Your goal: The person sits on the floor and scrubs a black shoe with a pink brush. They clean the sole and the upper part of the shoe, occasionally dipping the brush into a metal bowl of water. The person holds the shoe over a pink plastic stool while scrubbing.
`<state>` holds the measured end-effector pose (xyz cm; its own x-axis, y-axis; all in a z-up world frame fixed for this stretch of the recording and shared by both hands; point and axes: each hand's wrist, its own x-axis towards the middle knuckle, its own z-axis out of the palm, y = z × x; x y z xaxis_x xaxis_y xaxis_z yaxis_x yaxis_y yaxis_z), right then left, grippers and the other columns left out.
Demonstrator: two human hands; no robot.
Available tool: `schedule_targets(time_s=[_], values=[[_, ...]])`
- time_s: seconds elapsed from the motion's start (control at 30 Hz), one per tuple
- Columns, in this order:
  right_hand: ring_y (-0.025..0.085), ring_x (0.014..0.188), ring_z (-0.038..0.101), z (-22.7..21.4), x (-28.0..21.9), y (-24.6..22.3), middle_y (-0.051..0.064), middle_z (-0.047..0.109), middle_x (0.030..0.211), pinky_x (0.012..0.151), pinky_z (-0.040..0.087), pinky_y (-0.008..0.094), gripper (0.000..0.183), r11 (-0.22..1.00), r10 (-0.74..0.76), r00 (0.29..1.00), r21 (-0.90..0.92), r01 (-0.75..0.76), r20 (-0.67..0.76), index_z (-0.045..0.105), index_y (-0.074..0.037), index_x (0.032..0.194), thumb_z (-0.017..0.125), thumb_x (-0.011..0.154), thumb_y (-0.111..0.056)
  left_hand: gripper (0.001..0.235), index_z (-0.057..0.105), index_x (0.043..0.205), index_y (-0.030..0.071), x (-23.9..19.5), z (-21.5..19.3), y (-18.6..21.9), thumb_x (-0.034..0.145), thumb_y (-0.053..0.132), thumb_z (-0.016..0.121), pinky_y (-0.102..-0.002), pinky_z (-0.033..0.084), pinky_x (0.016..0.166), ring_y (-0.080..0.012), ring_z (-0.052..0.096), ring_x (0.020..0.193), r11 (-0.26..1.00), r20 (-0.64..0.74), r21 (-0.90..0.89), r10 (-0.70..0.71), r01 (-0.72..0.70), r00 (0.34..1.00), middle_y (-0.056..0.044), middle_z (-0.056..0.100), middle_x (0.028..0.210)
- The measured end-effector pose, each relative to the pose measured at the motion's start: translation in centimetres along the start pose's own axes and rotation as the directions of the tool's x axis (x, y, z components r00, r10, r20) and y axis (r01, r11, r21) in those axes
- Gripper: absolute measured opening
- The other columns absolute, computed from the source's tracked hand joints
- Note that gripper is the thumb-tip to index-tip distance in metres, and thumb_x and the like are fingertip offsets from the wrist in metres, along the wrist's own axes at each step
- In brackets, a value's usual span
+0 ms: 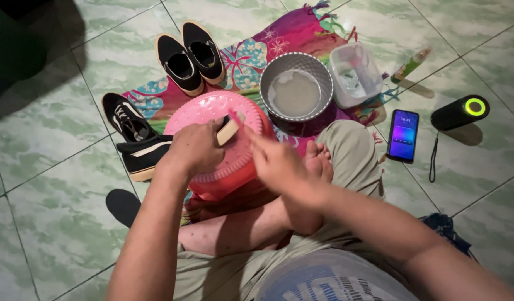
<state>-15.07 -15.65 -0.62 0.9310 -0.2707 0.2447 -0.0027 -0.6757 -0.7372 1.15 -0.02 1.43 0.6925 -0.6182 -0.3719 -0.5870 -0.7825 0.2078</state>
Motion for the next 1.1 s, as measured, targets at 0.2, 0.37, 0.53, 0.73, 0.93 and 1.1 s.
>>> schedule_targets(time_s=[0.2,0.37,0.53,0.73,0.93,1.1], values=[[0.031,0.091,0.075,2.9,-2.6,1.3,0.015,0.077,0.098,0.074,0.060,0.041,0.035,0.999,-0.037,0.996,0.016,0.038,-0.075,0.072,-0.019,0.129,0.064,0.095,-0.018,0.069,0.062,0.140,0.006,-1.2,-1.4,1.7,0.079,0.039,0.064,-0.062,0.049,0.100,-0.0496,0.066,0.117,0.999,0.015,-0.029,-0.034,0.034,0.999,-0.028,0.070,0.123],[0.035,0.108,0.070,1.3,0.3,1.6,0.018,0.075,0.113,0.088,0.057,0.046,0.038,0.987,0.081,0.993,0.145,-0.068,-0.088,0.069,-0.014,0.133,0.059,0.096,-0.016,0.069,0.065,0.138,0.012,-0.8,-1.1,1.2,0.075,0.040,0.065,-0.062,0.051,0.098,-0.0477,0.067,0.115,1.000,-0.002,-0.017,-0.006,0.006,1.000,-0.025,0.072,0.120],[0.029,0.107,0.070,1.1,-2.9,0.7,0.009,0.077,0.112,0.083,0.059,0.041,0.040,0.978,0.125,0.990,0.176,-0.111,-0.069,0.070,-0.022,0.133,0.063,0.094,-0.015,0.063,0.071,0.130,0.011,-0.5,-1.3,0.9,0.074,0.040,0.067,-0.059,0.053,0.095,-0.0479,0.069,0.110,1.000,-0.004,-0.006,-0.011,0.011,1.000,-0.027,0.074,0.109],[0.024,0.108,0.070,0.7,0.2,1.0,0.004,0.076,0.112,0.084,0.059,0.039,0.038,0.974,0.117,0.991,0.201,-0.101,-0.068,0.070,-0.028,0.131,0.062,0.096,-0.018,0.065,0.064,0.137,0.011,-2.0,-3.3,1.8,0.077,0.036,0.067,-0.063,0.048,0.101,-0.0520,0.063,0.117,0.990,0.028,-0.144,0.012,-0.007,1.000,-0.031,0.071,0.115],[0.028,0.100,0.072,1.2,-0.7,1.3,0.007,0.077,0.105,0.078,0.060,0.042,0.038,0.986,0.032,0.998,0.164,-0.024,-0.047,0.071,-0.028,0.130,0.061,0.094,-0.019,0.081,0.050,0.151,0.040,-3.1,-2.9,0.5,0.071,0.047,0.062,-0.055,0.035,0.107,-0.0322,0.057,0.135,0.995,0.041,0.103,-0.018,0.014,0.999,0.001,0.053,0.155],[0.027,0.088,0.077,2.0,-2.7,-0.3,0.013,0.079,0.095,0.068,0.062,0.035,0.031,0.985,-0.105,0.992,0.134,0.114,-0.073,0.076,-0.018,0.122,0.066,0.092,-0.016,0.056,0.067,0.133,0.037,-2.1,-2.3,0.0,0.079,0.047,0.055,-0.054,0.052,0.099,-0.0399,0.066,0.119,0.996,0.009,0.024,-0.092,0.091,0.996,-0.010,0.074,0.124]])
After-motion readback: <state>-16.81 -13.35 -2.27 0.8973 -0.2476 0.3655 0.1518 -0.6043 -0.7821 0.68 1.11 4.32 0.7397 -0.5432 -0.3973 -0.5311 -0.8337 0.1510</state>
